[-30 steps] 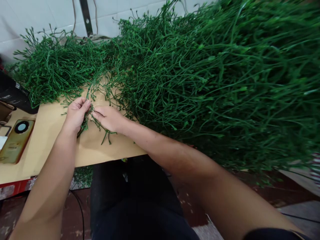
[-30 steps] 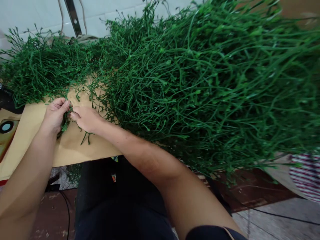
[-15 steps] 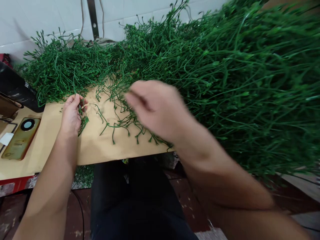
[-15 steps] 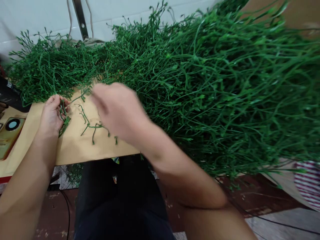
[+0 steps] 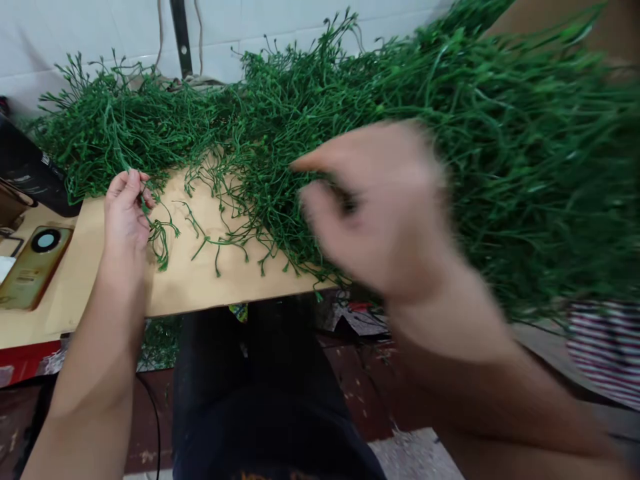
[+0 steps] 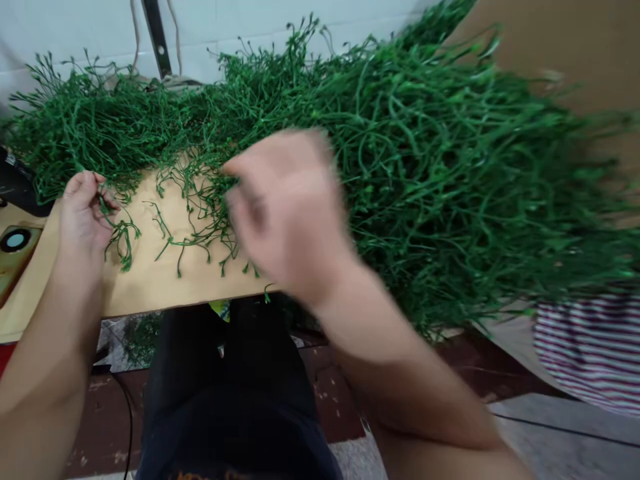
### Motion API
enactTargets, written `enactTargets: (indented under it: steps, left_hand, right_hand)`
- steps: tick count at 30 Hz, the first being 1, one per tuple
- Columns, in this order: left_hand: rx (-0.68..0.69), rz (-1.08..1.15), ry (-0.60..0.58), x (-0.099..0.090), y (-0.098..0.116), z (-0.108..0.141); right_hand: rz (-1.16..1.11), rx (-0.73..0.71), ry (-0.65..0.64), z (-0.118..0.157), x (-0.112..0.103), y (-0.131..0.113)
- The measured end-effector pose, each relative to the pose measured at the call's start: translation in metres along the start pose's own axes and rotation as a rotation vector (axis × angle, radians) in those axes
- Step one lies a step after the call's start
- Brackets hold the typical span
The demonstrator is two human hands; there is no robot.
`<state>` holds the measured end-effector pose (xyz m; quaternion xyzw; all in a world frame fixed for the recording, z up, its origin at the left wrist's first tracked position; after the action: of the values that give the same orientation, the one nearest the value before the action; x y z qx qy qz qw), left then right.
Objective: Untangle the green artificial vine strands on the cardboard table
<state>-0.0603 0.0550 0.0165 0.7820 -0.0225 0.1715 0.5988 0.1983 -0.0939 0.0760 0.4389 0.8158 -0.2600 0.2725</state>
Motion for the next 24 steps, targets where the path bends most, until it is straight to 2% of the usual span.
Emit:
enactTargets:
  steps: [3, 5, 6, 8, 11, 15, 18, 20, 24]
  left_hand:
    - [0.044, -0.089, -0.046, 0.002, 0.001, 0.005]
    - [0.060, -0.126, -0.052, 0.003, 0.000, 0.007]
    - [0.067, -0.139, -0.050, 0.003, 0.000, 0.008]
    - [0.087, -0.170, -0.039, 0.003, -0.003, 0.008]
    - [0.120, -0.274, -0.071, 0.005, -0.009, 0.010]
    - [0.052, -0.430, -0.271, 0.014, -0.019, 0.019]
    - [0.007, -0.543, -0.375, 0.019, -0.022, 0.026]
    - [0.040, -0.627, -0.343, 0.017, -0.022, 0.024]
    - [0.210, -0.812, -0.190, 0.010, -0.022, 0.009]
  right_hand:
    - [-0.031, -0.020, -0.322, 0.000, 0.065, -0.029]
    - [-0.019, 0.002, -0.488, 0.002, 0.101, -0.041]
    - [-0.014, 0.009, -0.537, 0.003, 0.112, -0.043]
    - [-0.021, 0.032, -0.573, 0.001, 0.120, -0.041]
    - [-0.069, 0.112, -0.527, -0.005, 0.106, -0.028]
    - [-0.194, 0.208, -0.416, -0.013, 0.081, -0.009]
    - [-0.358, 0.294, -0.268, -0.015, 0.067, 0.004]
    - [-0.513, 0.367, -0.154, -0.014, 0.058, 0.014]
    - [-0.817, 0.501, 0.071, -0.007, 0.035, 0.035]
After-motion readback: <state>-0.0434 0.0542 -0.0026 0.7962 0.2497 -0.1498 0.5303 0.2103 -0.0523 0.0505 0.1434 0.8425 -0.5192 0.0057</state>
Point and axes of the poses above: each hand's wrist, its own z-axis away from the middle knuckle, its own x-axis out of the palm, y = z × x, the point moved 3 cm from there along -z, towards the middle knuckle, and after that the axes turned 4 degrees about y, right-handed, at the moved point
